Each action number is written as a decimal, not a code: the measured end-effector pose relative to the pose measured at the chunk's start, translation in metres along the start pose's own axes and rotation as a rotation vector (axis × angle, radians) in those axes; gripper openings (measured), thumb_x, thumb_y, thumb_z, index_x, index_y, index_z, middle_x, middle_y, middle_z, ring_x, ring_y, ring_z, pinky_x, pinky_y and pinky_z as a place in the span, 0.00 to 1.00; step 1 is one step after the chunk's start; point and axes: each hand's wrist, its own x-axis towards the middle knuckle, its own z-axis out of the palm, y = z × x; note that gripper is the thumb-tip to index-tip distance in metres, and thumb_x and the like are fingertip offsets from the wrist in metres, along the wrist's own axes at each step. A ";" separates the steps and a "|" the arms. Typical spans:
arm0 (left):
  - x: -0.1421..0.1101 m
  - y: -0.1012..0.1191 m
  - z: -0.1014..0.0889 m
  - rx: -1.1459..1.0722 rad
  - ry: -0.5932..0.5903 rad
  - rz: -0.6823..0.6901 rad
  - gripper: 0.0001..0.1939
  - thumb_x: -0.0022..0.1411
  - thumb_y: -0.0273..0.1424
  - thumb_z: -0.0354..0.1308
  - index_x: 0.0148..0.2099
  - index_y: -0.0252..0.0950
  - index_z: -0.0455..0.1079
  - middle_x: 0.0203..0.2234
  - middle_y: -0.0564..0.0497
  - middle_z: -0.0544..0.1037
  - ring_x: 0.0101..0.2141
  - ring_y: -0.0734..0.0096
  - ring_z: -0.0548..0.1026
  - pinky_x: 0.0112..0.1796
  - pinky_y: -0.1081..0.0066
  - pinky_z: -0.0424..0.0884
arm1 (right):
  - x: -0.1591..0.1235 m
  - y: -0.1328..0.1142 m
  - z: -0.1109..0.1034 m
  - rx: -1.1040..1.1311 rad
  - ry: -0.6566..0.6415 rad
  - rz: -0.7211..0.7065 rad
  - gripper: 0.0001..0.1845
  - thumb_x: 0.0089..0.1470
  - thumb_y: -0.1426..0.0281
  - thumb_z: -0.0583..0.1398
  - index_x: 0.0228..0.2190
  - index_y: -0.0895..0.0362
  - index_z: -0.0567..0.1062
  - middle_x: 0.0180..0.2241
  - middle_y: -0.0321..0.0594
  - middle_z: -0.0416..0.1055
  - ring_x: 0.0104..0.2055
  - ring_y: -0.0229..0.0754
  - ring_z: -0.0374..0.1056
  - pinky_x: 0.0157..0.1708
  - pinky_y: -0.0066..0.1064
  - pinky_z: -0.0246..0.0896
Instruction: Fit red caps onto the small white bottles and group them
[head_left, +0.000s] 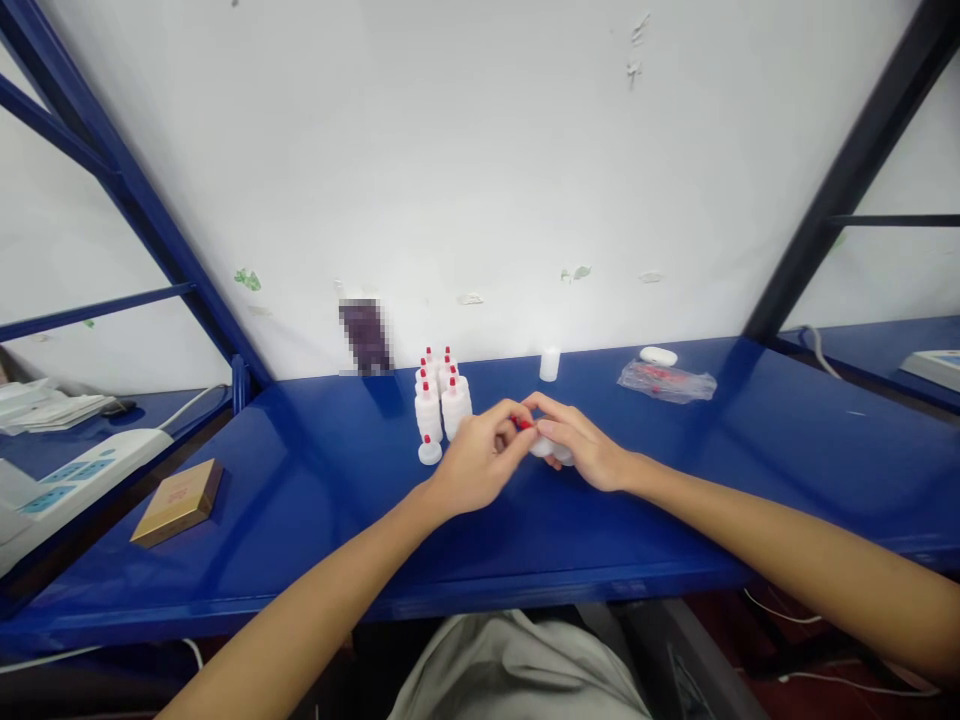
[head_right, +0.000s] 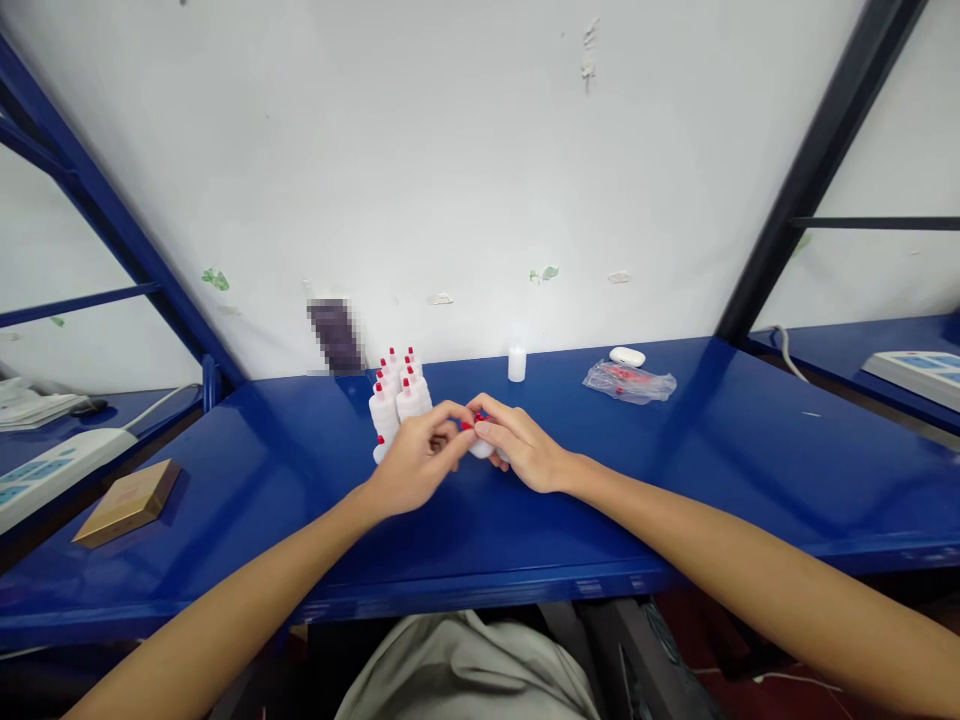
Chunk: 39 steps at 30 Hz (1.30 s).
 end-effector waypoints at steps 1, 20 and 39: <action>-0.005 0.001 -0.011 0.028 0.040 -0.009 0.11 0.66 0.40 0.53 0.43 0.37 0.66 0.19 0.59 0.69 0.20 0.79 0.66 0.24 0.78 0.61 | 0.001 0.001 -0.001 -0.063 0.026 0.004 0.14 0.64 0.58 0.49 0.39 0.56 0.65 0.21 0.30 0.62 0.20 0.34 0.58 0.21 0.26 0.54; -0.041 -0.025 -0.094 0.724 0.112 -0.226 0.14 0.63 0.43 0.54 0.39 0.38 0.72 0.18 0.58 0.70 0.21 0.73 0.67 0.27 0.73 0.59 | 0.020 0.017 -0.026 -0.945 0.062 0.291 0.11 0.57 0.61 0.58 0.37 0.52 0.76 0.27 0.38 0.75 0.29 0.43 0.69 0.28 0.30 0.50; -0.048 -0.011 -0.065 0.738 0.134 0.178 0.13 0.66 0.38 0.54 0.50 0.38 0.68 0.24 0.56 0.71 0.23 0.77 0.67 0.30 0.76 0.64 | 0.016 -0.003 -0.004 -0.158 0.098 0.156 0.10 0.50 0.64 0.63 0.28 0.59 0.76 0.23 0.33 0.66 0.22 0.32 0.60 0.23 0.26 0.55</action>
